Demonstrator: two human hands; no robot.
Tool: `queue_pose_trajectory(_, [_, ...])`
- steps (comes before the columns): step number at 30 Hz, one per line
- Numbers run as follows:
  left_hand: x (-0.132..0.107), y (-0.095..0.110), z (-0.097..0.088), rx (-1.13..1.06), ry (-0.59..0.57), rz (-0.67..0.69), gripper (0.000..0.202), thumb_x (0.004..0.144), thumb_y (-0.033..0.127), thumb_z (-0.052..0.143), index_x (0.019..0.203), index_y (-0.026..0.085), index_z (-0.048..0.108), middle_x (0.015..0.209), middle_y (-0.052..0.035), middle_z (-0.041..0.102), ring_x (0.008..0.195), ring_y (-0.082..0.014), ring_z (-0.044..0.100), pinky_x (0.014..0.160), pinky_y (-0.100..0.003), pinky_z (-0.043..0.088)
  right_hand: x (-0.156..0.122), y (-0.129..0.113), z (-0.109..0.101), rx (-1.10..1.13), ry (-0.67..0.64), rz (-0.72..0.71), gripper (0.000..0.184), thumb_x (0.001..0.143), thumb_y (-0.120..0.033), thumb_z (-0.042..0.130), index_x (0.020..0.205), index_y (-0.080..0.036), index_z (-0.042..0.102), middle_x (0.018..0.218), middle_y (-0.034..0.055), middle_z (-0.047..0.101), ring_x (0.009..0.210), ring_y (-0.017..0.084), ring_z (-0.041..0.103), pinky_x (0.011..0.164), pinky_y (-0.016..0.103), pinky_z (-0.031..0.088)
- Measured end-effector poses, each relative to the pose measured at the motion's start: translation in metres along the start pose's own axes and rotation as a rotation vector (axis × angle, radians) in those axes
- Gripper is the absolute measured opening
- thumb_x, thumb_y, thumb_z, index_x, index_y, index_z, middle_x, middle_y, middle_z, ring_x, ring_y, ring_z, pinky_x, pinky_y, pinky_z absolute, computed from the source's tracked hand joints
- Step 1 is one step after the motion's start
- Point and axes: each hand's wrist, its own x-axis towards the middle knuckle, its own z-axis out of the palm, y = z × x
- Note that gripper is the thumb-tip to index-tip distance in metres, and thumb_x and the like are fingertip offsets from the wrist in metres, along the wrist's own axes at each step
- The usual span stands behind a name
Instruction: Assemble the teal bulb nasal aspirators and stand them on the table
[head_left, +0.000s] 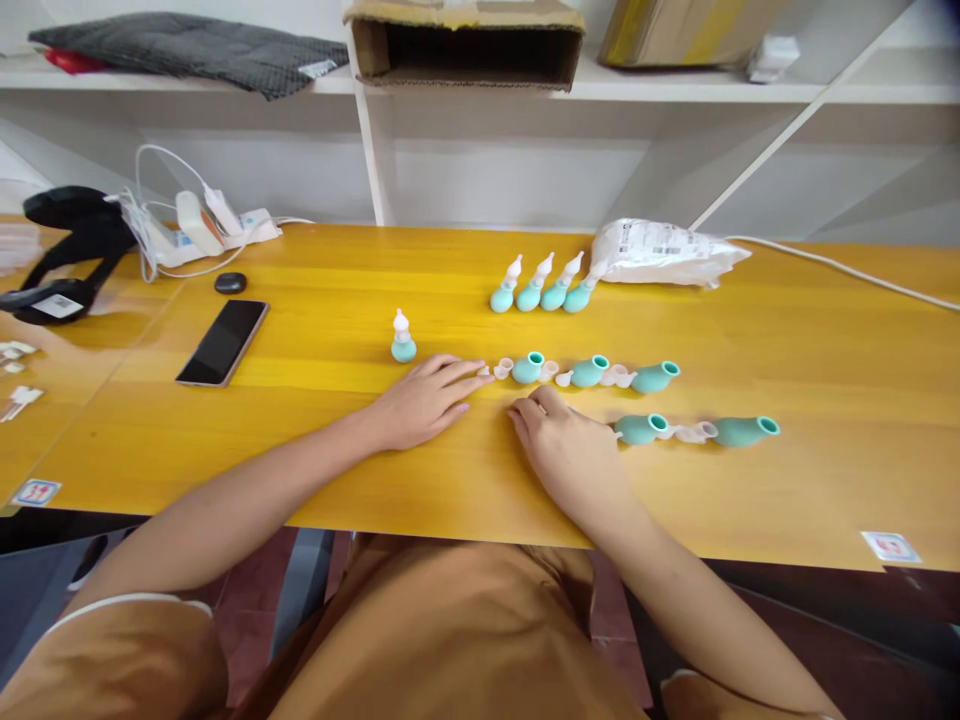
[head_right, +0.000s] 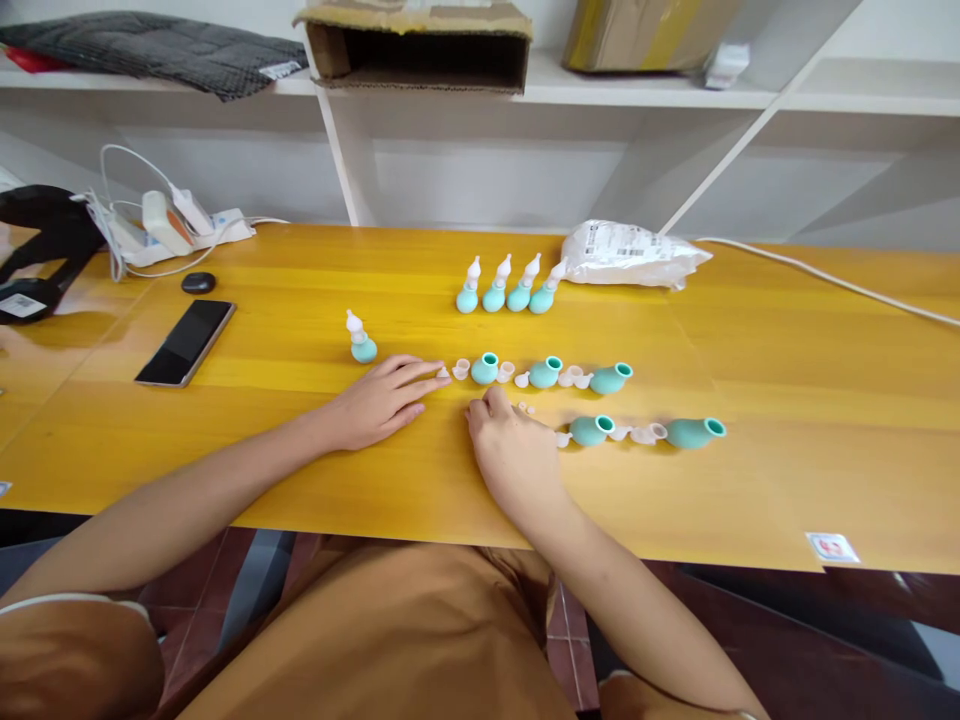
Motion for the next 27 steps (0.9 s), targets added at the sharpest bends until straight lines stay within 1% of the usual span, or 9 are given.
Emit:
queue_pose_trajectory(3, [0.0002,-0.0009,0.0032,0.040,0.006,0.020,0.051,0.117,0.031,0.047,0.167,0.029,0.055,0.173,-0.0070,0.054,0.151,-0.0324,0.049,0.132,-0.056,0.042,-0.0009,0.0021,0.0022,-0.018,0.004,-0.022,0.025,0.113,-0.019,0.052,0.105,-0.016,0.076,0.103,0.0127,0.075,0.065,0.018,0.064,0.055,0.035,0.019])
queue_pose_trajectory(6, [0.0004,-0.0015,0.0068,0.078,-0.003,0.030,0.050,0.117,0.032,0.047,0.166,0.025,0.057,0.173,-0.0079,0.054,0.151,-0.0331,0.047,0.132,-0.056,0.041,-0.0013,0.0033,0.0035,-0.048,0.005,-0.043,0.024,0.109,-0.012,0.052,0.104,-0.016,0.075,0.102,0.0126,0.074,0.065,0.018,0.063,0.054,0.035,0.019])
queue_pose_trajectory(9, [0.0007,-0.0011,0.0092,0.086,-0.007,0.023,0.051,0.116,0.033,0.050,0.166,0.024,0.056,0.173,-0.0093,0.054,0.151,-0.0332,0.047,0.131,-0.057,0.041,-0.0008,0.0030,0.0037,-0.057,-0.002,-0.052,0.023,0.105,-0.007,0.053,0.105,-0.016,0.074,0.101,0.0120,0.074,0.066,0.018,0.064,0.054,0.034,0.020])
queue_pose_trajectory(14, [0.0019,0.0005,0.0092,0.090,0.002,0.033,0.050,0.116,0.033,0.051,0.165,0.025,0.057,0.170,-0.0088,0.057,0.148,-0.0330,0.049,0.129,-0.055,0.042,0.0004,0.0016,0.0036,-0.032,0.004,-0.050,0.024,0.107,-0.008,0.050,0.105,-0.016,0.074,0.099,0.0124,0.073,0.064,0.017,0.061,0.055,0.035,0.018])
queue_pose_trajectory(16, [0.0025,0.0016,0.0079,0.092,0.007,0.040,0.049,0.116,0.034,0.051,0.163,0.023,0.058,0.166,-0.0094,0.060,0.145,-0.0330,0.051,0.128,-0.054,0.043,0.0008,0.0012,0.0035,-0.034,-0.010,-0.046,0.024,0.108,-0.009,0.050,0.104,-0.016,0.073,0.100,0.0123,0.073,0.065,0.017,0.062,0.056,0.035,0.018])
queue_pose_trajectory(19, [0.0030,0.0035,0.0054,0.080,0.018,0.052,0.044,0.116,0.034,0.050,0.156,0.019,0.063,0.157,-0.0123,0.064,0.140,-0.0329,0.053,0.126,-0.053,0.046,0.0011,0.0011,0.0042,-0.019,-0.023,-0.037,0.025,0.108,-0.009,0.051,0.105,-0.016,0.074,0.101,0.0124,0.073,0.067,0.018,0.063,0.056,0.035,0.018])
queue_pose_trajectory(22, [0.0025,0.0047,0.0039,0.059,0.048,0.051,0.036,0.114,0.032,0.053,0.143,0.019,0.069,0.144,-0.0149,0.068,0.134,-0.0323,0.056,0.122,-0.053,0.049,0.0006,0.0012,0.0057,0.006,-0.004,-0.029,0.025,0.110,-0.012,0.051,0.106,-0.016,0.075,0.101,0.0124,0.074,0.068,0.019,0.063,0.057,0.035,0.019])
queue_pose_trajectory(24, [0.0021,0.0049,0.0036,0.048,0.070,0.043,0.029,0.112,0.031,0.056,0.132,0.019,0.072,0.134,-0.0150,0.069,0.128,-0.0317,0.059,0.117,-0.052,0.052,0.0001,0.0010,0.0062,0.024,0.020,-0.039,0.024,0.111,-0.013,0.051,0.108,-0.016,0.075,0.101,0.0117,0.074,0.072,0.020,0.064,0.058,0.035,0.022])
queue_pose_trajectory(27, [0.0009,0.0051,0.0037,0.061,0.083,0.030,0.020,0.110,0.028,0.057,0.119,0.019,0.074,0.123,-0.0129,0.070,0.119,-0.0300,0.061,0.110,-0.048,0.054,-0.0007,0.0000,0.0055,0.079,0.054,-0.102,0.022,0.112,-0.014,0.053,0.110,-0.017,0.075,0.102,0.0099,0.074,0.082,0.022,0.066,0.063,0.036,0.029])
